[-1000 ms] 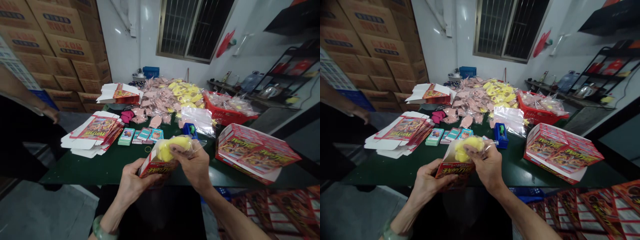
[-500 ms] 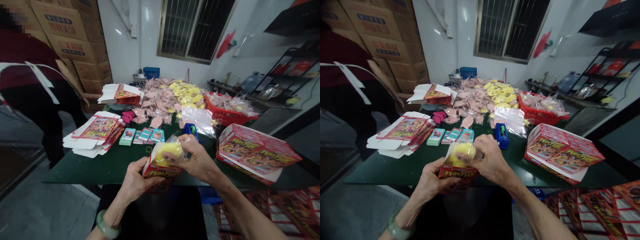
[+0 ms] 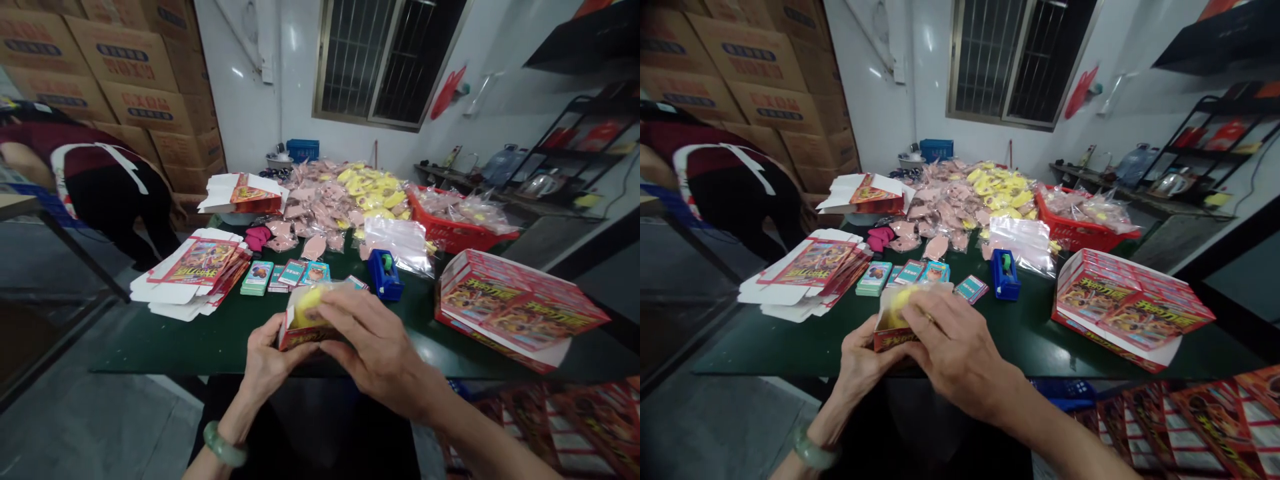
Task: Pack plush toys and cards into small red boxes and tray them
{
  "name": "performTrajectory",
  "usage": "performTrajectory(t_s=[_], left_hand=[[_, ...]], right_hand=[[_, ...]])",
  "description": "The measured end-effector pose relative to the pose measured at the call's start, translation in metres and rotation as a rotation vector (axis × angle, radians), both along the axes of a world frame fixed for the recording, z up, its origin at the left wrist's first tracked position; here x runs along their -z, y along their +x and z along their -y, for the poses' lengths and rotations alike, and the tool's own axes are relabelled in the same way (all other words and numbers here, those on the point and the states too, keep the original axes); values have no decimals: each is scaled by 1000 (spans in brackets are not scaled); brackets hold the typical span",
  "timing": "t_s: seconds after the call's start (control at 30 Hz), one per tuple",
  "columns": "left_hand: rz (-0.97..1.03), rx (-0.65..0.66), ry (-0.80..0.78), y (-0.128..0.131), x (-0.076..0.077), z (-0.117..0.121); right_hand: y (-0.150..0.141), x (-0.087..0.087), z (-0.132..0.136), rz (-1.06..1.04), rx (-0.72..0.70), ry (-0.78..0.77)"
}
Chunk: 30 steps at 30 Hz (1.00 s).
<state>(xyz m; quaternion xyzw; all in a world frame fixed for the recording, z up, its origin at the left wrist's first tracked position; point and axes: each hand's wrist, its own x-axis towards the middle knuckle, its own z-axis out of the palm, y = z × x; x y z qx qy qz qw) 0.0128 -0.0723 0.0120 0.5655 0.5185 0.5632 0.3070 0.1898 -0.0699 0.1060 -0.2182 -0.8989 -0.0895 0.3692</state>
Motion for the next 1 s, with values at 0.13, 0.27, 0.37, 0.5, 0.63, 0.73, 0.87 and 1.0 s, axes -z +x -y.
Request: performTrajectory(t_s=[0.13,0.27,0.37,0.5,0.63,0.73,0.87,1.0], left_hand=[[113,25,-22,-7,5,-1],[173,105,-27,-10,-6,2],[159,122,8,-8,-13,3],[157,124,9,-7,-11,1],[220,141,-23,-7,-5,-1],[247,133,-12,-9,-7,-1],[195,16,20,-18,-14,1],[107,-110,15,-30,-7,-2]], right_hand=[[-17,15,-1,54,39,-13],[-32,16,-4,106,90,-69],[-39,14,-12,121,61,-149],[-42,21,-22,85,-64,-320],[-44,34,-21,15,-76,-255],[-41,35,-11,-138,-132,-189],[-21,24,-6,-432,-80,-85],[14,43,-41,-572,253,-94]])
